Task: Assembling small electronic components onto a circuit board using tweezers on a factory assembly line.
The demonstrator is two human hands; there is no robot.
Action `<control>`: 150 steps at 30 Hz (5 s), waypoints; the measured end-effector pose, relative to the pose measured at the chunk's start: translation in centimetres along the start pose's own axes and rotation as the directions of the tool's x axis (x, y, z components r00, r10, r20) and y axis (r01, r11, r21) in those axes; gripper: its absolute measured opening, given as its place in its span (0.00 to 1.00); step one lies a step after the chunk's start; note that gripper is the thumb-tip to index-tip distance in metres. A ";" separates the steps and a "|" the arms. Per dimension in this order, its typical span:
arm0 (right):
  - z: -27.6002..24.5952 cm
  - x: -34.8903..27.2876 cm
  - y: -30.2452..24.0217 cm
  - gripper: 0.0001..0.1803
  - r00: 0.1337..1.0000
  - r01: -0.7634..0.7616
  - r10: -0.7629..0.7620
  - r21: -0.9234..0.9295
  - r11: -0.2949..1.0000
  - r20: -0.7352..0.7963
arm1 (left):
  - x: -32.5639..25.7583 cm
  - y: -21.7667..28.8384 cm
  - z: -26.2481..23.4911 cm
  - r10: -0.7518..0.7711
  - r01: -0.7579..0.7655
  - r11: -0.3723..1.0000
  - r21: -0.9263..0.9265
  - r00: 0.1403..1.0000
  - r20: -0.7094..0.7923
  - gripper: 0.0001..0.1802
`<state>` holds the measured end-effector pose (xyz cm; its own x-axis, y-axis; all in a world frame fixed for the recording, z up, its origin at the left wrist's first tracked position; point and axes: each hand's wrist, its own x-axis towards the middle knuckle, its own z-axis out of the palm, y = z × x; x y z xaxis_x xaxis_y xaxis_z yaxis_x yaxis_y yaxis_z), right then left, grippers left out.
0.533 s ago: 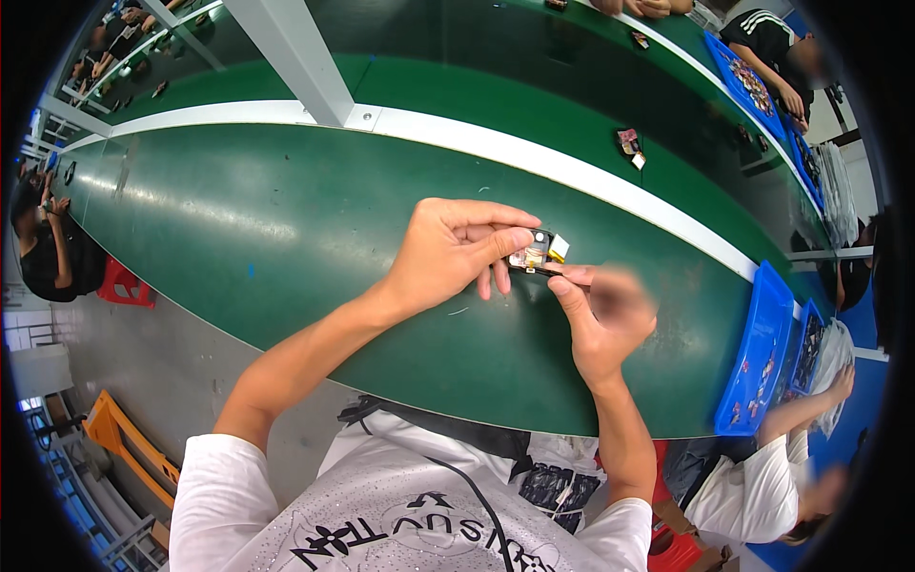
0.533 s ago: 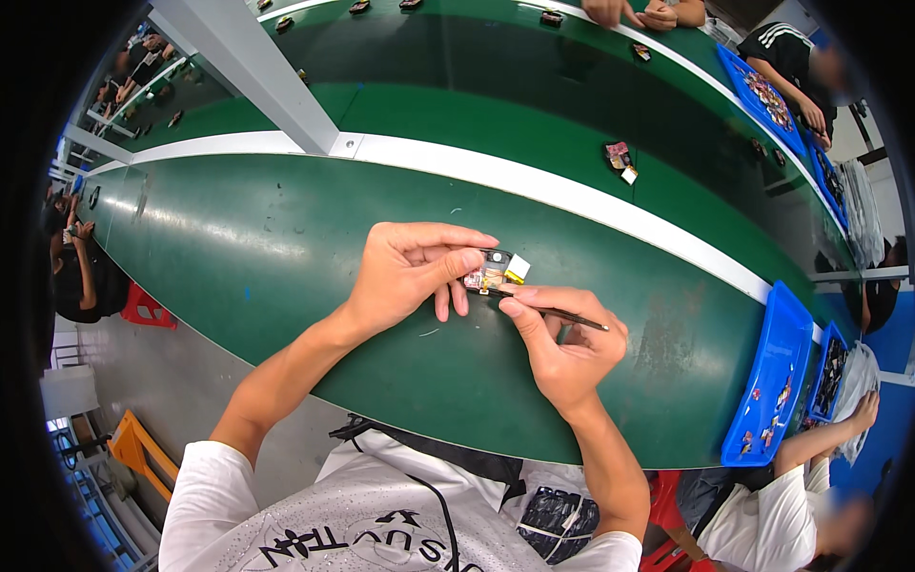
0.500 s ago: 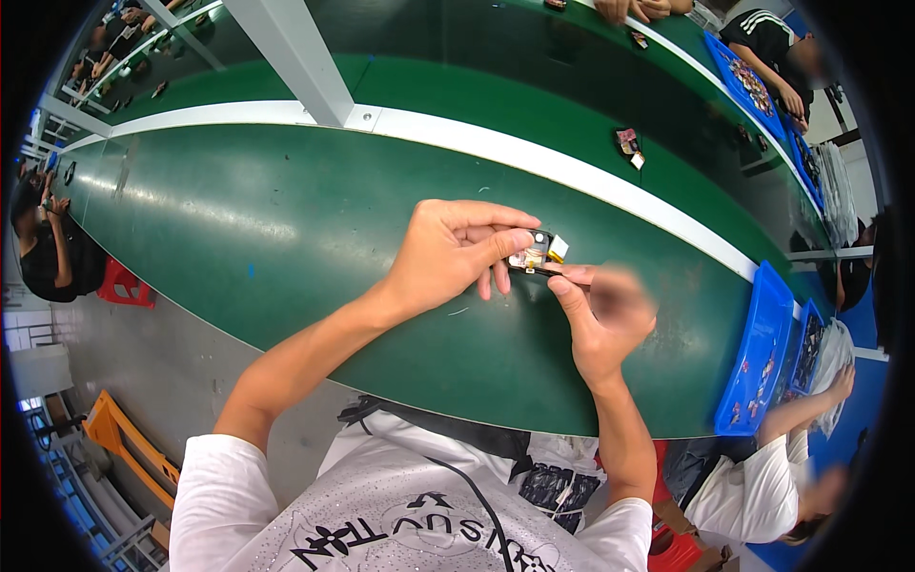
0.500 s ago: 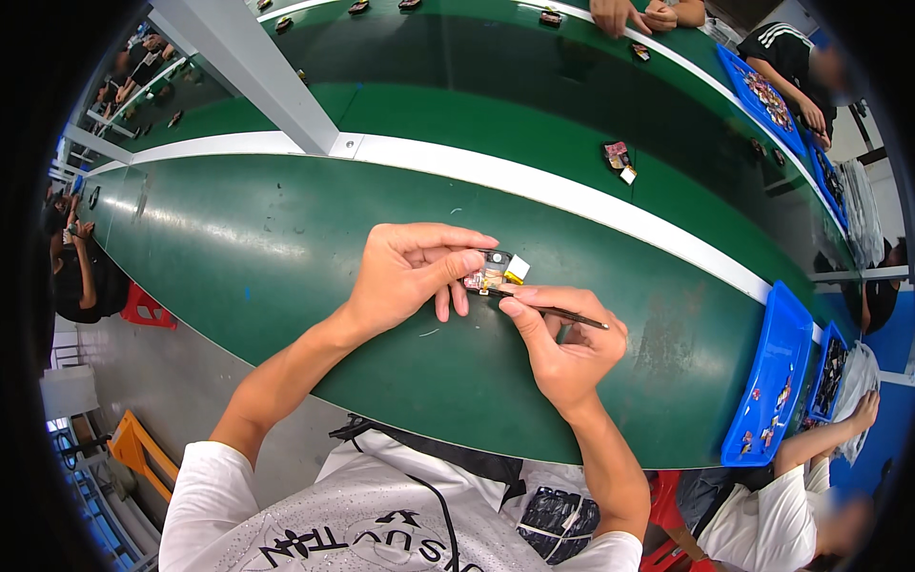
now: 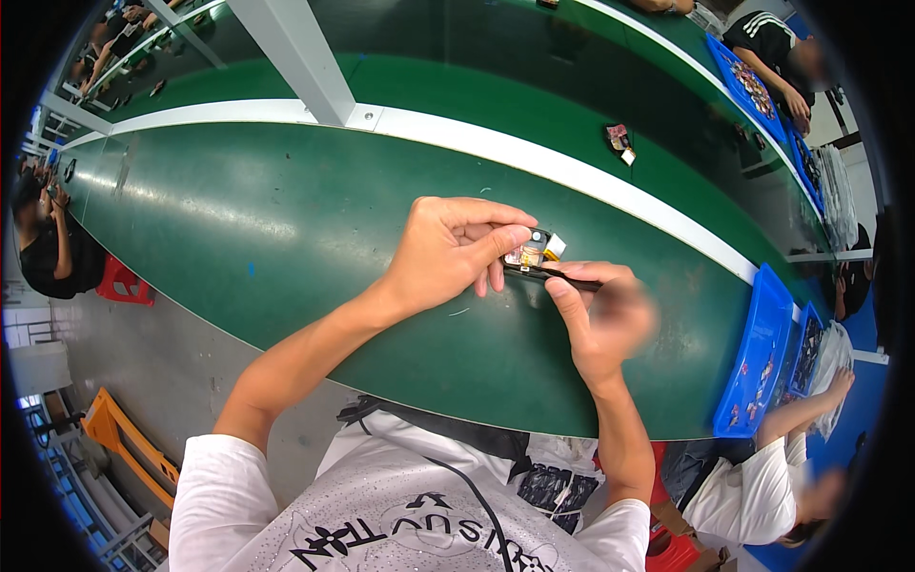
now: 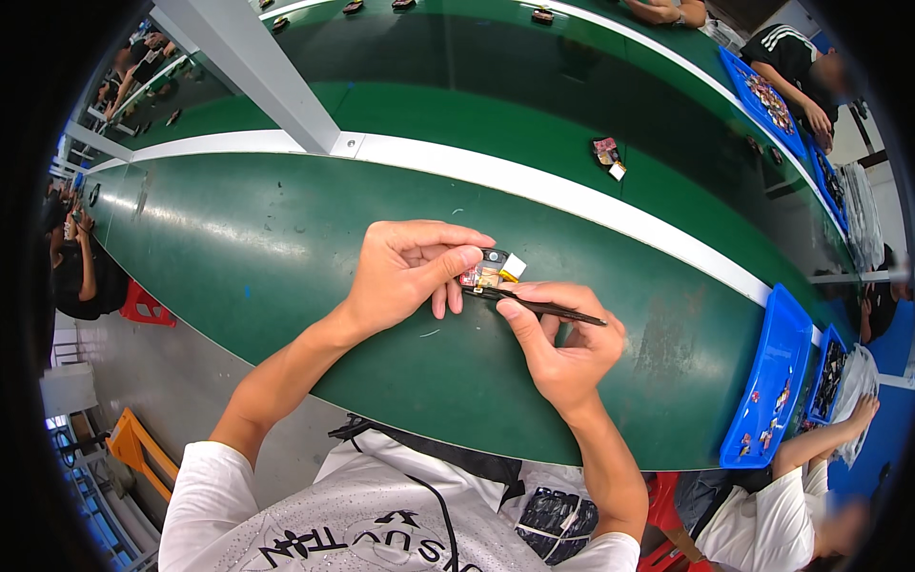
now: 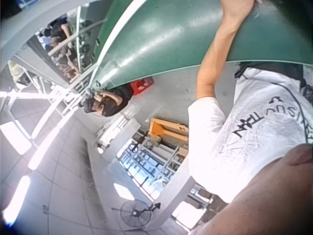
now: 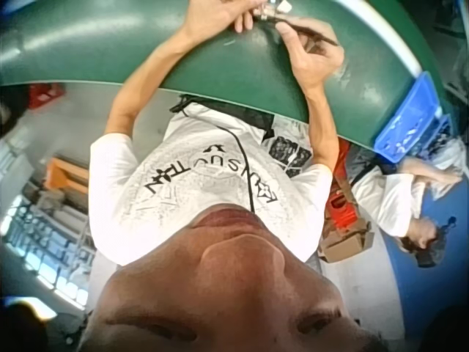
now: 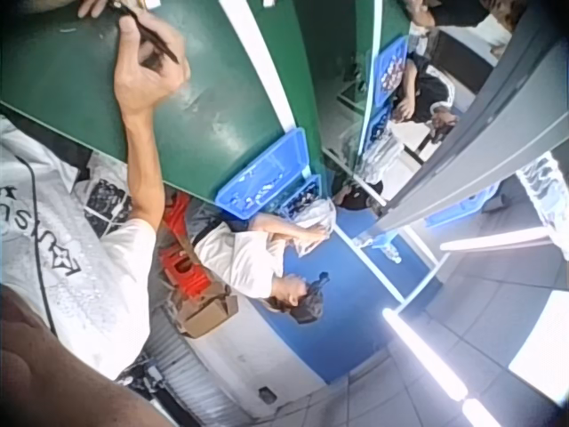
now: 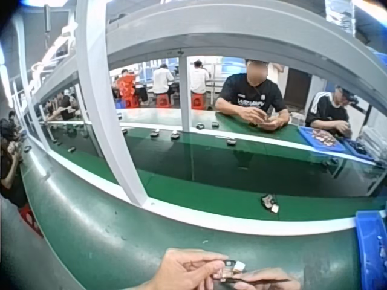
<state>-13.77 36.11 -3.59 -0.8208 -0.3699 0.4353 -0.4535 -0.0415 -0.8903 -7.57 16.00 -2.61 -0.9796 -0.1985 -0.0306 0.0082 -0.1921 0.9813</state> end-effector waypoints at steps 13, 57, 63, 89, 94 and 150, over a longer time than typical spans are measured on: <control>0.1 0.0 -0.1 0.08 0.991 0.128 -0.125 -0.045 0.991 0.049 | -0.1 0.2 -0.1 -0.027 0.024 0.998 0.060 0.998 0.049 0.13; -1.2 0.2 1.6 0.11 0.949 0.315 -0.313 -0.216 0.924 0.041 | 23.6 0.0 -0.3 -0.023 -0.037 0.556 0.830 0.998 0.060 0.14; -1.5 0.5 1.4 0.10 0.957 0.288 -0.285 -0.261 0.921 0.052 | 24.3 0.0 1.4 -0.087 0.048 0.557 0.829 0.996 0.001 0.13; -1.3 0.7 1.5 0.09 0.992 -0.128 0.127 0.099 0.987 0.012 | 0.1 0.0 1.1 0.078 -0.051 0.969 0.242 0.992 -0.103 0.10; -0.8 0.6 1.7 0.08 0.994 -0.108 0.108 0.041 0.993 0.002 | 0.0 0.0 1.1 0.115 -0.085 0.956 0.279 0.989 -0.092 0.09; -0.7 0.3 1.4 0.08 1.000 -0.015 0.016 0.052 0.999 -0.023 | 0.3 -0.2 0.5 -0.083 0.091 0.994 -0.068 0.991 0.108 0.15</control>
<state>-14.84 36.59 -4.60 -0.8357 -0.3492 0.4239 -0.4228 -0.0838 -0.9024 -7.98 16.43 -2.78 -0.9928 -0.0771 -0.0918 -0.0674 -0.2742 0.9593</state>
